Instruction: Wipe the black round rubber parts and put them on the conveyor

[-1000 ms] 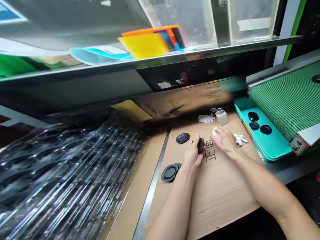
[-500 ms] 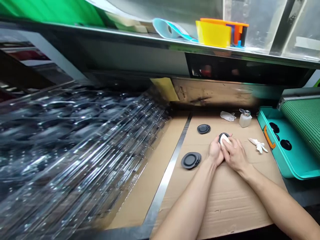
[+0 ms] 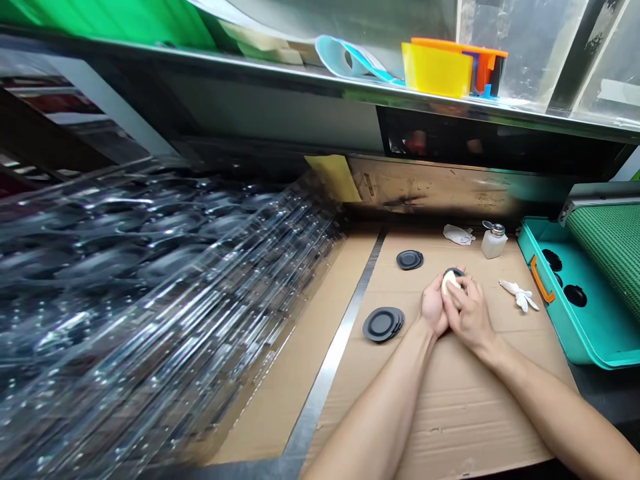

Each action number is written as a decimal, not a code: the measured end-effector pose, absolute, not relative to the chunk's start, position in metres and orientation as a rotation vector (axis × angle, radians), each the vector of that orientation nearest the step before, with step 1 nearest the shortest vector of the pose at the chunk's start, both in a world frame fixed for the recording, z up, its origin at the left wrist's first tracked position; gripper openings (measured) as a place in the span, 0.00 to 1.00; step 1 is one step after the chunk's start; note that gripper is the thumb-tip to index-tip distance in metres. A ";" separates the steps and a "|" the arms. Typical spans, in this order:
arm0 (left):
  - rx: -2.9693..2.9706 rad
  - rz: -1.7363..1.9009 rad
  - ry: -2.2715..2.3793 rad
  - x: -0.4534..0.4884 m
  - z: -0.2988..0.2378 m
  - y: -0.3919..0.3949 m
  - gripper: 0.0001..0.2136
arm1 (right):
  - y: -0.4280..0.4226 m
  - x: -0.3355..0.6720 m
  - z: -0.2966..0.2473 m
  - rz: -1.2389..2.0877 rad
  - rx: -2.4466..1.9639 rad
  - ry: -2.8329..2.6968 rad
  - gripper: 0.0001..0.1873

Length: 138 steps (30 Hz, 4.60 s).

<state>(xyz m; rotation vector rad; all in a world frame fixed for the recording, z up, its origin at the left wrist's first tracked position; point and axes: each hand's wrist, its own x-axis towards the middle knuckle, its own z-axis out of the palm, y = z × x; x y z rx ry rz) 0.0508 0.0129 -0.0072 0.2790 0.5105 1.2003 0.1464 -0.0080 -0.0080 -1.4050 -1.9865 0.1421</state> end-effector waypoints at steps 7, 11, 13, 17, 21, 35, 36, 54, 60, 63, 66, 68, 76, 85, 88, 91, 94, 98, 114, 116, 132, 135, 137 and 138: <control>0.178 1.219 0.499 0.049 -0.007 0.012 0.19 | -0.005 0.152 -0.019 0.136 -1.298 -1.926 0.18; 0.161 1.196 0.479 0.047 -0.009 0.012 0.20 | -0.006 0.153 -0.024 0.121 -1.269 -1.894 0.18; 0.153 1.183 0.472 0.046 -0.010 0.013 0.19 | -0.001 0.158 -0.024 0.142 -1.215 -1.950 0.18; 0.115 1.266 0.503 0.041 -0.007 0.015 0.16 | 0.015 0.181 -0.021 0.164 -1.407 -1.761 0.18; 0.088 1.271 0.516 0.033 -0.003 0.017 0.16 | 0.016 0.197 -0.016 0.198 -1.520 -1.881 0.24; 0.169 1.295 0.508 0.041 -0.007 0.018 0.16 | -0.009 0.185 0.010 0.303 -1.187 -2.193 0.14; 0.181 1.282 0.502 0.043 -0.007 0.017 0.16 | -0.010 0.182 0.010 0.268 -1.197 -2.196 0.14; 0.213 1.224 0.544 0.051 -0.008 0.009 0.18 | -0.010 0.188 0.015 0.166 -1.286 -2.302 0.14; 0.215 1.177 0.495 0.045 -0.003 0.011 0.19 | 0.011 0.210 0.002 0.134 -1.531 -1.744 0.27; 0.182 1.188 0.467 0.038 0.001 0.012 0.19 | 0.012 0.214 0.001 0.209 -1.619 -1.797 0.29; 0.155 1.152 0.477 0.031 0.006 0.012 0.18 | 0.007 0.211 0.003 0.238 -1.737 -1.975 0.26; 0.129 1.103 0.464 0.028 0.008 0.012 0.17 | 0.004 0.208 0.005 0.227 -1.830 -2.034 0.24; 0.008 1.005 0.453 0.024 0.015 0.009 0.26 | 0.004 0.206 0.010 0.196 -1.995 -2.027 0.25; 0.038 1.046 0.511 0.027 0.007 0.012 0.27 | 0.001 0.230 0.029 -0.006 -1.892 -2.084 0.18; 0.045 1.038 0.508 0.028 0.005 0.012 0.27 | 0.007 0.248 0.030 -0.143 -2.161 -1.985 0.16; 0.100 1.047 0.552 0.030 0.005 0.010 0.26 | 0.011 0.251 0.031 0.025 -2.101 -2.050 0.14; 0.231 1.042 0.617 0.035 0.004 0.008 0.25 | 0.007 0.233 0.033 0.151 -1.675 -2.076 0.17; 0.357 1.057 0.627 0.044 -0.002 0.006 0.23 | -0.007 0.196 0.026 0.244 -1.360 -2.044 0.19; 0.761 1.416 0.960 0.049 -0.008 0.000 0.18 | -0.005 0.194 0.018 0.201 -1.772 -2.026 0.11; 0.778 1.553 0.960 0.046 -0.001 -0.005 0.26 | 0.000 0.207 0.020 0.106 -1.904 -1.951 0.13; 2.062 1.796 1.558 0.042 -0.004 -0.011 0.48 | -0.023 0.203 0.052 0.255 -1.970 -2.290 0.16; 2.177 1.830 1.580 0.041 -0.002 -0.011 0.49 | -0.023 0.200 0.049 0.255 -1.946 -2.319 0.17; 2.213 1.875 1.536 0.041 0.001 -0.014 0.50 | -0.021 0.200 0.045 0.248 -1.882 -2.292 0.16; 2.212 1.911 1.507 0.042 0.003 -0.016 0.50 | -0.019 0.200 0.043 0.225 -1.840 -2.251 0.18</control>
